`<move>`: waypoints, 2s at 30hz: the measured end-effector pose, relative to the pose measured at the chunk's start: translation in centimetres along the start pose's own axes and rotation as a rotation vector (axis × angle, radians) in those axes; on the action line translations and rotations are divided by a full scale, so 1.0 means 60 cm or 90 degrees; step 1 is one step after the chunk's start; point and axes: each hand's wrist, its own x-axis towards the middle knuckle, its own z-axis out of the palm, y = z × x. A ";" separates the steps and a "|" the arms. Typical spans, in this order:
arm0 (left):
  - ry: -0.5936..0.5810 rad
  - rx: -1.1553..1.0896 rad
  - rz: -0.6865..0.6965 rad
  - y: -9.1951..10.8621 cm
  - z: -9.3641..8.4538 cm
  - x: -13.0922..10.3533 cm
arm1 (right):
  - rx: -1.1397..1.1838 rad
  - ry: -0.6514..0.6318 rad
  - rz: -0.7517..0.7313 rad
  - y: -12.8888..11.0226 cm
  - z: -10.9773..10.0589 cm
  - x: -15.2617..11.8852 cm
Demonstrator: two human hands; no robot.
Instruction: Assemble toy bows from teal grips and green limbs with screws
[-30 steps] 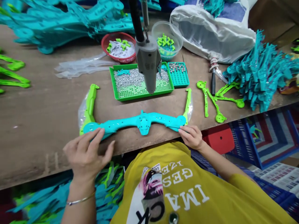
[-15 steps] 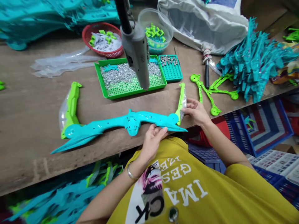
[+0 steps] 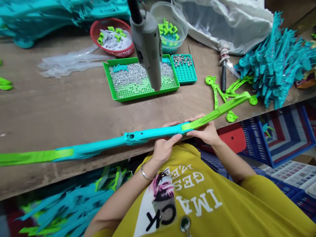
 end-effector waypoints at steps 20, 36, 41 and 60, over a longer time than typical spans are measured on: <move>0.029 -0.134 0.106 0.031 -0.020 0.017 | -0.073 0.000 -0.114 0.028 0.016 0.000; 0.024 -0.037 0.111 -0.025 -0.023 0.029 | -0.083 0.021 -0.148 0.000 0.013 0.010; 0.015 -0.022 0.116 -0.022 -0.017 0.031 | -0.137 0.068 -0.137 -0.002 0.018 0.010; 0.021 0.006 0.109 -0.013 -0.008 0.036 | -0.077 0.081 -0.176 -0.048 -0.008 0.033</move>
